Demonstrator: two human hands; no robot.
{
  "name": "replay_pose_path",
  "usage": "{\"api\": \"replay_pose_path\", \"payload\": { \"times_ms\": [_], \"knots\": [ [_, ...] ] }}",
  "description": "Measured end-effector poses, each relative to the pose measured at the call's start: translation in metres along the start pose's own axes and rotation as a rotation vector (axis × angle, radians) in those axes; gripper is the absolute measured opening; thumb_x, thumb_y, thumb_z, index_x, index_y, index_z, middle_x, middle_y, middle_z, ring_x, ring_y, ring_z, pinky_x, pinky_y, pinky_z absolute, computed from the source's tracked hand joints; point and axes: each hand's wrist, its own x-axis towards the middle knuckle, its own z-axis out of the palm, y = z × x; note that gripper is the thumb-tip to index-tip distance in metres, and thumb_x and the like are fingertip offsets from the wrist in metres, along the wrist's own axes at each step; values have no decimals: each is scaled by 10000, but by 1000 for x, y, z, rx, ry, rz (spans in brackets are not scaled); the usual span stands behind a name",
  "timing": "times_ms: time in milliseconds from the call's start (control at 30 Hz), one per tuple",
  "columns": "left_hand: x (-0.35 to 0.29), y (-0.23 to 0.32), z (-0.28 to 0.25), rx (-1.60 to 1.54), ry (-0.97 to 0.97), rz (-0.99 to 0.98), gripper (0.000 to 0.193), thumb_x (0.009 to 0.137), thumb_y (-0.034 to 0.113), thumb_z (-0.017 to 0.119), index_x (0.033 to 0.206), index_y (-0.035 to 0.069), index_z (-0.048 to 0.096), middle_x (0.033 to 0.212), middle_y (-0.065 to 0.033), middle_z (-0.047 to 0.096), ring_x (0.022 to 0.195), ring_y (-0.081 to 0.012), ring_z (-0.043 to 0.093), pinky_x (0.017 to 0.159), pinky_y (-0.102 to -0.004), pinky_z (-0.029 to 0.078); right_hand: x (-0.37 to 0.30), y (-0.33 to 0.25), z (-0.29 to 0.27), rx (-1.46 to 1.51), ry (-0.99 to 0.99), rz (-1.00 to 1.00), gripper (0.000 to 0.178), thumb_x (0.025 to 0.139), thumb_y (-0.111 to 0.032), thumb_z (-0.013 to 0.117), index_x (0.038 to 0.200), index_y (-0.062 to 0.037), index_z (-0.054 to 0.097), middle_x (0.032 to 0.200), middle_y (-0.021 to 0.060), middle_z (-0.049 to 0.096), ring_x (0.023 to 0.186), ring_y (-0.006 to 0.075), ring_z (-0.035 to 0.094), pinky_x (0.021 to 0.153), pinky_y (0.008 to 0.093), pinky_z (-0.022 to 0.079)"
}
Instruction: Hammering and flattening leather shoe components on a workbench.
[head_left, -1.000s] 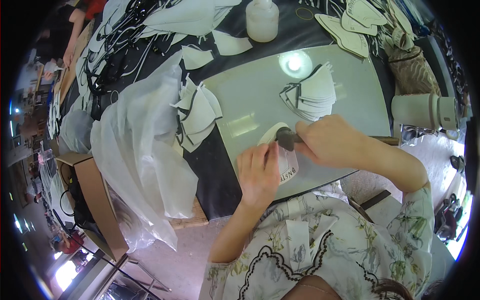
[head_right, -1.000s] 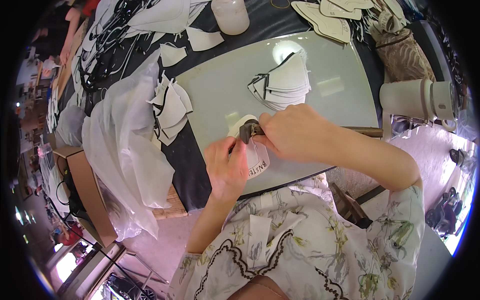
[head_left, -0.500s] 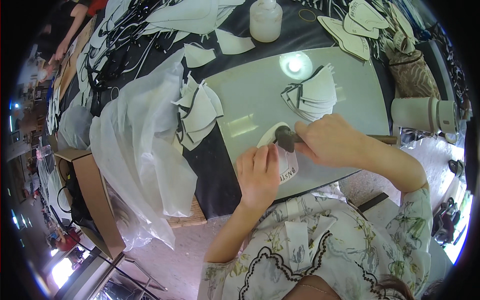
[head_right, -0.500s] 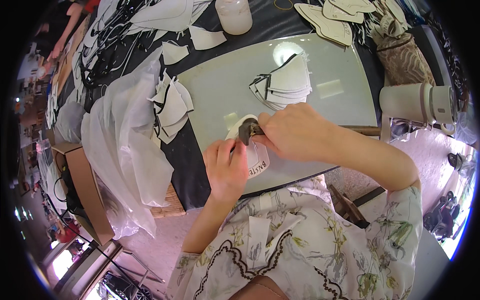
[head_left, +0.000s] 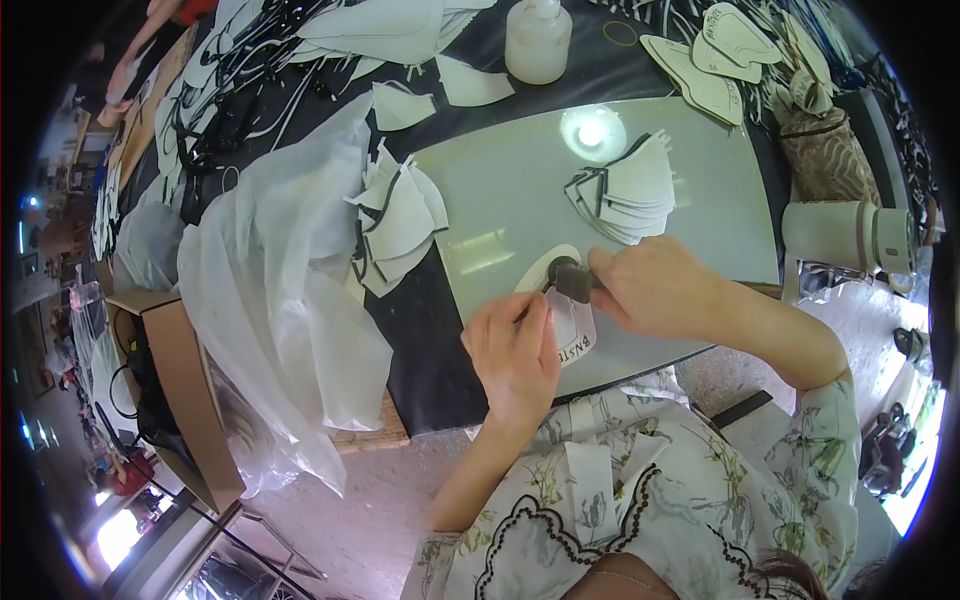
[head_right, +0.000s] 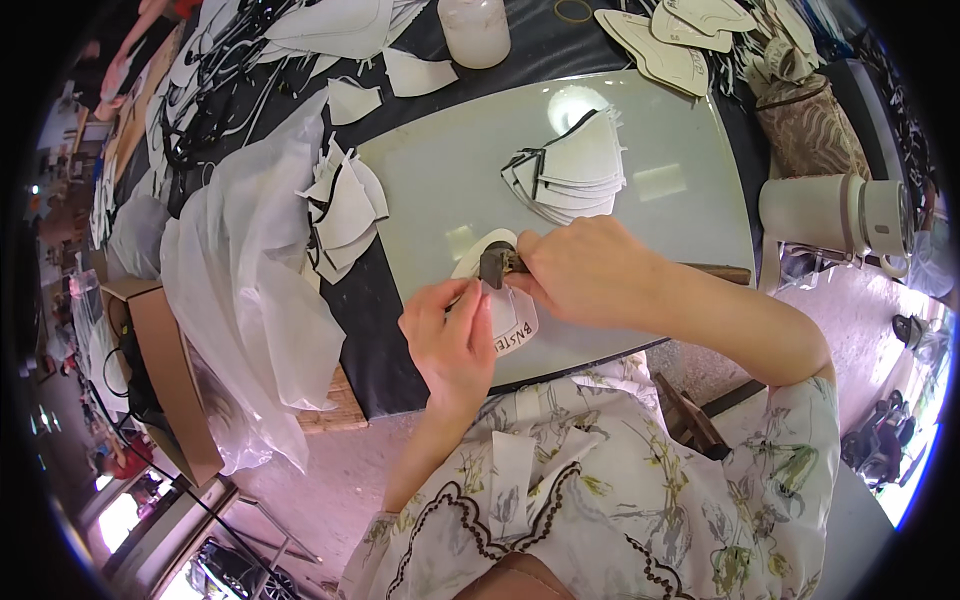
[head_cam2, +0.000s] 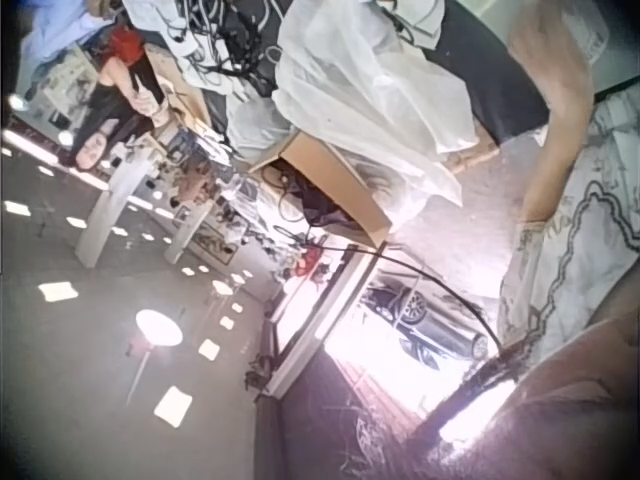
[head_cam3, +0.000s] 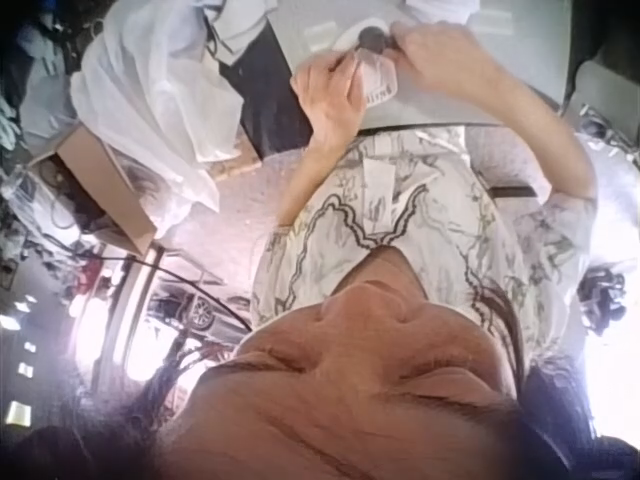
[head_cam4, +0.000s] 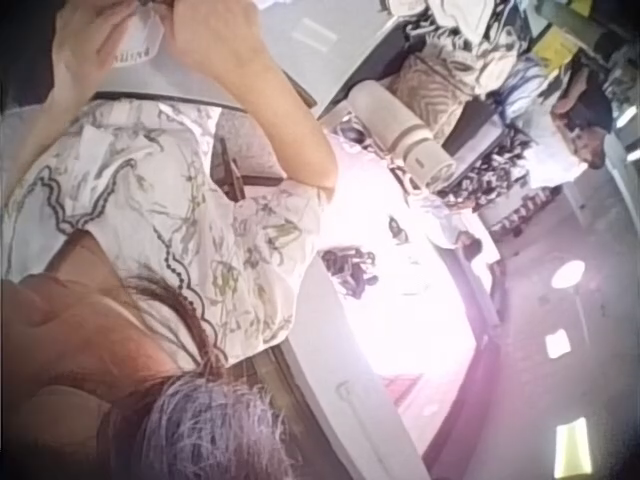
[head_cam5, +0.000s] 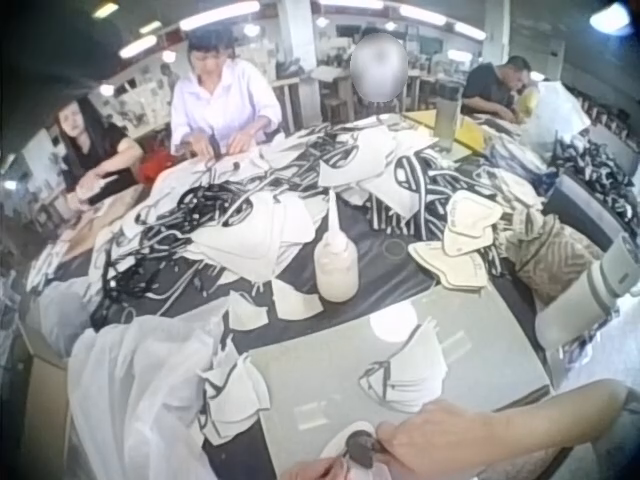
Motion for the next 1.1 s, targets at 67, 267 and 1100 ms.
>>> {"api": "replay_pose_path", "payload": {
  "times_ms": [67,267,1100],
  "knots": [
    [-8,0,6,104,-5,58,288,768,60,688,1054,31,680,995,-63,593,929,-263,575,795,-396,447,1,-1,0,-9,5,-6,365,950,-335,584,824,6,544,576,152,601,550,362,631,505,449,490],
    [-6,-1,4,241,-81,173,299,774,88,615,1054,-10,645,1052,-95,568,950,-279,560,782,-403,454,-2,-5,-1,29,71,-37,364,953,-327,578,833,13,527,573,156,595,549,365,627,500,444,488],
    [-10,-3,-9,234,-149,217,318,767,71,614,1060,-52,631,1005,-128,542,940,-283,557,776,-400,473,-8,-19,9,22,48,-3,372,946,-342,585,875,18,520,580,163,605,532,371,620,491,456,484]
  ]
}}
